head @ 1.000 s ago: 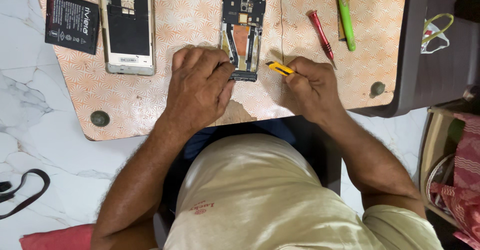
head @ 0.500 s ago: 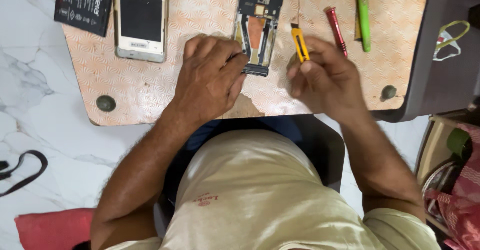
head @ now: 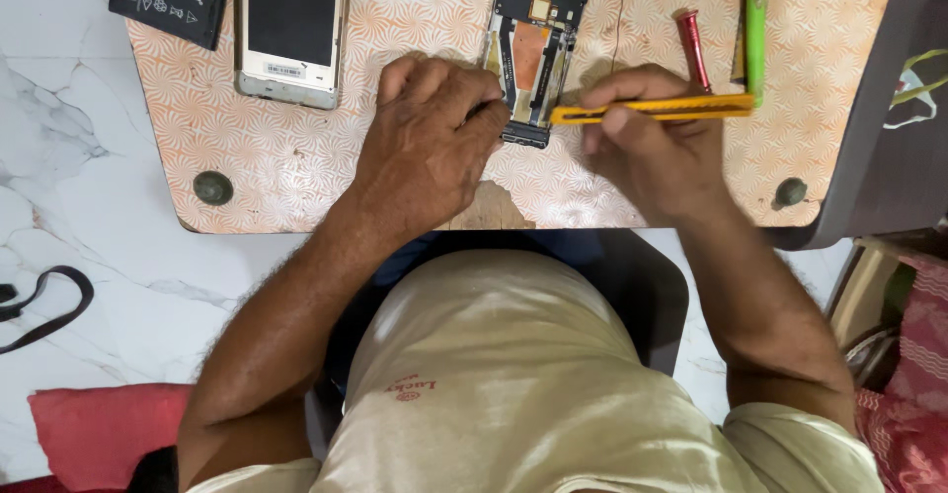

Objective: The person disassembles a smartphone using a screwdriver and a utility knife. They remove the back cover, unscrew internal components, and carefully pry out parts from the phone's frame.

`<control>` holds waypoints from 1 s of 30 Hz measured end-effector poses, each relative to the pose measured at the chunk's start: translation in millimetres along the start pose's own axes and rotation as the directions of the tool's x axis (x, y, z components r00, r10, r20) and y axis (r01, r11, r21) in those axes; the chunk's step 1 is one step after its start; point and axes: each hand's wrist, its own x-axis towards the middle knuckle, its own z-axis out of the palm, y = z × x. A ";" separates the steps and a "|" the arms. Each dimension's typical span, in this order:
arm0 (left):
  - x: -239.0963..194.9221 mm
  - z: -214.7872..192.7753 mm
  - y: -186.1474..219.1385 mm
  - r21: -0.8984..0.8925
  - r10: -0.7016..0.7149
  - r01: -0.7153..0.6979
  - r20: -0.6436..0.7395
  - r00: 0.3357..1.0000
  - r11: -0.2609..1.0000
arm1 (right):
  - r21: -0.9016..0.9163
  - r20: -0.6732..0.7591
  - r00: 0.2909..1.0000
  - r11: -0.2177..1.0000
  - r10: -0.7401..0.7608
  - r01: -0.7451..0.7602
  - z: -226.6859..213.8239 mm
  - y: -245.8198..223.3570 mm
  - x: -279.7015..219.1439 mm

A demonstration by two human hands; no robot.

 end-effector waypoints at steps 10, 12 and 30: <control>4.7 -3.9 -1.5 -0.035 -0.026 0.027 0.035 0.999 0.999 | -0.485 0.010 1.000 0.875 -0.012 0.016 5.1 -9.1 12.3; 5.0 -3.6 -1.9 -0.036 -0.027 0.028 0.043 0.999 0.999 | -0.463 0.045 0.998 0.885 -0.042 0.058 2.6 -9.3 12.3; -24.7 -14.5 4.9 -0.072 -0.133 0.141 0.102 0.986 0.987 | -0.474 0.015 1.000 0.880 0.027 -0.016 20.0 -9.8 -19.4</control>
